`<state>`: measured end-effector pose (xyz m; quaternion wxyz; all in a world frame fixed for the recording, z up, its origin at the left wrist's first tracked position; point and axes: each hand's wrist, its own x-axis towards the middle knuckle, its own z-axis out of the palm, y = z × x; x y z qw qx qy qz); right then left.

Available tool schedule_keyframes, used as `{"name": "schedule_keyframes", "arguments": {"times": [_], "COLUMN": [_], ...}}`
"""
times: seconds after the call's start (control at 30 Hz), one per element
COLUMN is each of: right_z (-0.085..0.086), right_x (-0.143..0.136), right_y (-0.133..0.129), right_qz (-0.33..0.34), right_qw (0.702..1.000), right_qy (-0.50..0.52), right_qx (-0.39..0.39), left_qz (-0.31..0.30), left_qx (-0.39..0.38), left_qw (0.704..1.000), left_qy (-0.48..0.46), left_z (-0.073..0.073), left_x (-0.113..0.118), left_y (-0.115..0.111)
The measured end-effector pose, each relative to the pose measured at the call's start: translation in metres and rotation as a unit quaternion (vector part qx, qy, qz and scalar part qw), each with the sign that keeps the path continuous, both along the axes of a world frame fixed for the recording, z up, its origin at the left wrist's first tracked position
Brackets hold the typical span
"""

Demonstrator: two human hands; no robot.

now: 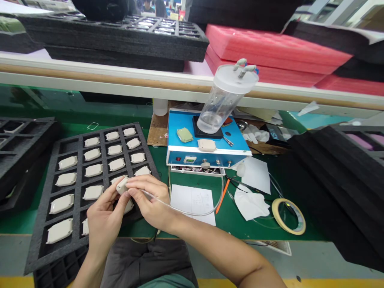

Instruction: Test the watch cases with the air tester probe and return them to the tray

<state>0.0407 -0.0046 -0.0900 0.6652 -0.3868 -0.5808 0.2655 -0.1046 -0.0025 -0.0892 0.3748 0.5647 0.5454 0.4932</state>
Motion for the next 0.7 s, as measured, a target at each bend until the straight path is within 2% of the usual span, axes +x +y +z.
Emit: {"name": "schedule_keyframes", "arguments": {"times": [0.7], "right_z": [0.0003], "right_x": [-0.0003], "right_y": [-0.0002], "right_qz": [0.005], "right_qw": [1.000], "right_qy": [0.005], "right_qx": [-0.001], "left_qz": [-0.002], "left_qx": [0.002], "left_qw": [1.000], "left_qy": [0.009], "left_z": [-0.0004], "left_x": [-0.0006], "left_y": [0.0002]}}
